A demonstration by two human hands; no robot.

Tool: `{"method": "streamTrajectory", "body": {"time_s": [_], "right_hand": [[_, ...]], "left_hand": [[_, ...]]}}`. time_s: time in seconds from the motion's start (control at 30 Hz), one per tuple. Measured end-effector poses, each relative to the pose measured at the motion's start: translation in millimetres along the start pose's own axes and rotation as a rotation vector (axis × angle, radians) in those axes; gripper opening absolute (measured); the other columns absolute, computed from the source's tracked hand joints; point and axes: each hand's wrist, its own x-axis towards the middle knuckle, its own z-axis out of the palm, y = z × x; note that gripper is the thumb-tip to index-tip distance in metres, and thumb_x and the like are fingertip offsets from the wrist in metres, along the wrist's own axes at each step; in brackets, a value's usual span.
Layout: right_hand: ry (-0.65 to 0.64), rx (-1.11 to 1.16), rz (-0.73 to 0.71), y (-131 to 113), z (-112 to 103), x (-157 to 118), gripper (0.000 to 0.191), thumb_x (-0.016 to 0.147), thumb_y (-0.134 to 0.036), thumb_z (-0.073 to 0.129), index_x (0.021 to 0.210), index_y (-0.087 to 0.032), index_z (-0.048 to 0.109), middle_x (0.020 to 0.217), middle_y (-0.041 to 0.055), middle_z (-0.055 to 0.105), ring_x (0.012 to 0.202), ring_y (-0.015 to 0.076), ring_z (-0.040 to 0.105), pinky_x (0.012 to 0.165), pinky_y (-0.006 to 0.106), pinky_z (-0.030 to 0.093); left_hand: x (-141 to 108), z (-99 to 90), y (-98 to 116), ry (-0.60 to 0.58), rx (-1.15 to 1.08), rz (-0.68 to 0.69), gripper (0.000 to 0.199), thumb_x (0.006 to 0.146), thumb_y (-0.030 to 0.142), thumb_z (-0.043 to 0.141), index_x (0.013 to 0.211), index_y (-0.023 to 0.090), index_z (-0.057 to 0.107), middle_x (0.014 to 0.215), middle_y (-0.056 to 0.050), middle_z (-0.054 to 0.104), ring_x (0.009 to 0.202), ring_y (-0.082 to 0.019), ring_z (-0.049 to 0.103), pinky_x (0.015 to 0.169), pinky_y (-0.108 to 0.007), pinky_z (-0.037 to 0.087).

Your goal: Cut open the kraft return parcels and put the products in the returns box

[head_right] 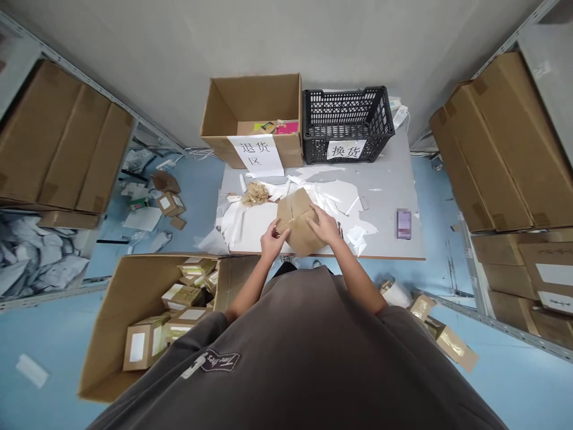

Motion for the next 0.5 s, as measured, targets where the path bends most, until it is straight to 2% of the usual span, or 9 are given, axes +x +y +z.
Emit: {"method": "streamTrajectory", "body": {"time_s": [0.07,0.1,0.23,0.33,0.4,0.5], "right_hand": [[-0.020,-0.054,0.028,-5.6,-12.1,18.9,0.070,0.111,-0.051,0.045,0.177,-0.030,0.035,0.156,0.0077,0.068,0.136,0.0356,0.067,0.118,0.052,0.050],[-0.050,-0.087,0.058,-6.3,-13.7,27.9,0.071,0.111,-0.051,0.044,0.177,-0.027,0.036,0.150,0.0098,0.071,0.132,0.0370,0.069,0.116,0.053,0.051],[-0.122,-0.154,0.220,3.7,-1.8,48.7,0.075,0.111,-0.048,0.041,0.177,-0.014,0.033,0.142,0.0185,0.075,0.129,0.0410,0.070,0.112,0.051,0.052],[-0.088,-0.078,0.257,16.5,7.0,42.0,0.076,0.112,-0.048,0.036,0.178,-0.012,0.027,0.149,0.0184,0.071,0.134,0.0384,0.068,0.113,0.048,0.051],[-0.076,-0.010,0.243,23.2,9.0,28.5,0.078,0.112,-0.051,0.037,0.179,-0.011,0.024,0.157,0.0186,0.065,0.136,0.0362,0.067,0.115,0.046,0.050],[-0.066,0.086,0.178,30.1,9.8,0.8,0.088,0.109,-0.059,0.046,0.180,-0.014,0.020,0.175,0.0186,0.044,0.137,0.0329,0.066,0.117,0.042,0.049]], "left_hand": [[1.6,2.2,11.7,0.091,-0.009,-0.014,0.063,0.108,0.056,0.058,0.165,0.029,0.055,0.124,-0.007,0.082,0.109,-0.026,0.077,0.102,-0.039,0.059],[5.2,5.3,15.8,0.093,-0.013,-0.007,0.064,0.110,0.055,0.054,0.167,0.028,0.052,0.128,-0.008,0.082,0.115,-0.027,0.076,0.103,-0.040,0.058],[30.8,24.1,22.0,-0.015,-0.037,0.044,0.071,0.109,0.050,0.057,0.173,0.023,0.043,0.154,-0.011,0.070,0.139,-0.031,0.067,0.113,-0.041,0.055],[43.5,33.1,19.8,-0.071,-0.033,0.122,0.065,0.110,0.041,0.056,0.172,0.023,0.044,0.166,-0.010,0.059,0.148,-0.029,0.061,0.121,-0.043,0.051],[41.7,33.9,15.6,-0.073,-0.013,0.167,0.064,0.111,0.036,0.055,0.171,0.020,0.044,0.172,-0.012,0.052,0.155,-0.029,0.054,0.127,-0.044,0.046],[27.1,30.1,5.2,-0.015,0.024,0.197,0.067,0.111,0.037,0.059,0.170,0.009,0.043,0.176,-0.020,0.042,0.167,-0.030,0.037,0.136,-0.046,0.033]]}}
